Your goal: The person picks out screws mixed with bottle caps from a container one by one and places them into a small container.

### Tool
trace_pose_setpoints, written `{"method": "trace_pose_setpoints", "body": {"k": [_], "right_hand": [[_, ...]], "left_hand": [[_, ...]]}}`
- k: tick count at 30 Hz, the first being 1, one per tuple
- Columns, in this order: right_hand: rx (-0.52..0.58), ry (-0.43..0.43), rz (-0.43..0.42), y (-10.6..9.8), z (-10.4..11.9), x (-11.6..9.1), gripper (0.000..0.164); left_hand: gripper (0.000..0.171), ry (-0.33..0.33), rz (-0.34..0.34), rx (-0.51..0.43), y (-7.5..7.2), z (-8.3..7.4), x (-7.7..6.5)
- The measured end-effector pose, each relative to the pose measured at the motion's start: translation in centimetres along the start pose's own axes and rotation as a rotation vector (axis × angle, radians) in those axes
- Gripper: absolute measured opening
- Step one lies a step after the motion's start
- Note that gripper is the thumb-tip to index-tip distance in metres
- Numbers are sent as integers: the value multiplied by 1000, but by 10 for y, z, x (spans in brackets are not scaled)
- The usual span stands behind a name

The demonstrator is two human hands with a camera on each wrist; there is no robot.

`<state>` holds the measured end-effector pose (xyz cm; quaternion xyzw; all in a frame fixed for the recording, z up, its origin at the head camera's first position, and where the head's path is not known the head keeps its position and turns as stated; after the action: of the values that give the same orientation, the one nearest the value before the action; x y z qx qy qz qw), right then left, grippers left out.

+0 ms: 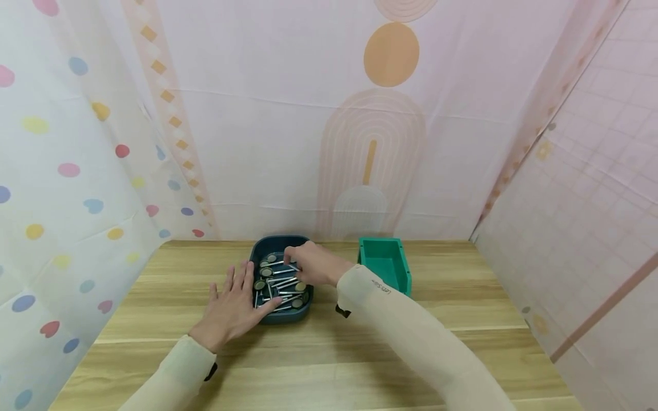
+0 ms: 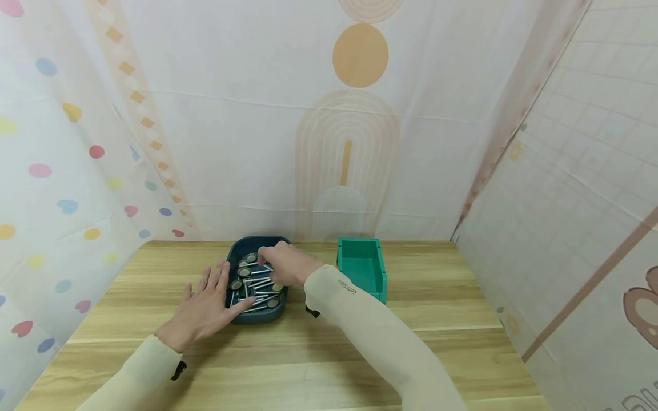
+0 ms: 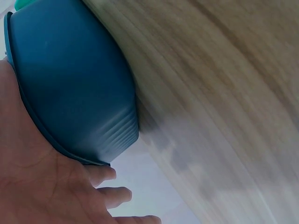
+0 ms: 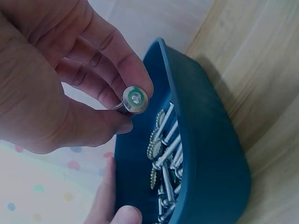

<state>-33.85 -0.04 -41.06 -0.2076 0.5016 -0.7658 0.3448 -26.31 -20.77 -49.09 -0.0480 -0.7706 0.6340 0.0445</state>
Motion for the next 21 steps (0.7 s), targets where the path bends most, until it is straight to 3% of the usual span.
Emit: {"method": "trace_pose_setpoints", "body": {"k": [21], "right_hand": [[86,55,-68,-36,-46,-44,36]], "left_hand": [[130,13,-19,-11,2,-1,6]]}}
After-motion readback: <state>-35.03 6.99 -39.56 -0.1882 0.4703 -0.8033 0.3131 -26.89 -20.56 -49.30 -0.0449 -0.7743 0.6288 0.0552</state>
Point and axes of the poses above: each hand's wrist, its own x-axis towards the middle knuckle, its own y-axis out of the palm, z = x × y, the point moved 4 cm from there along x, towards the middle knuckle, and after that the axes turned 7 degrees about x, right-handed, at the moved point
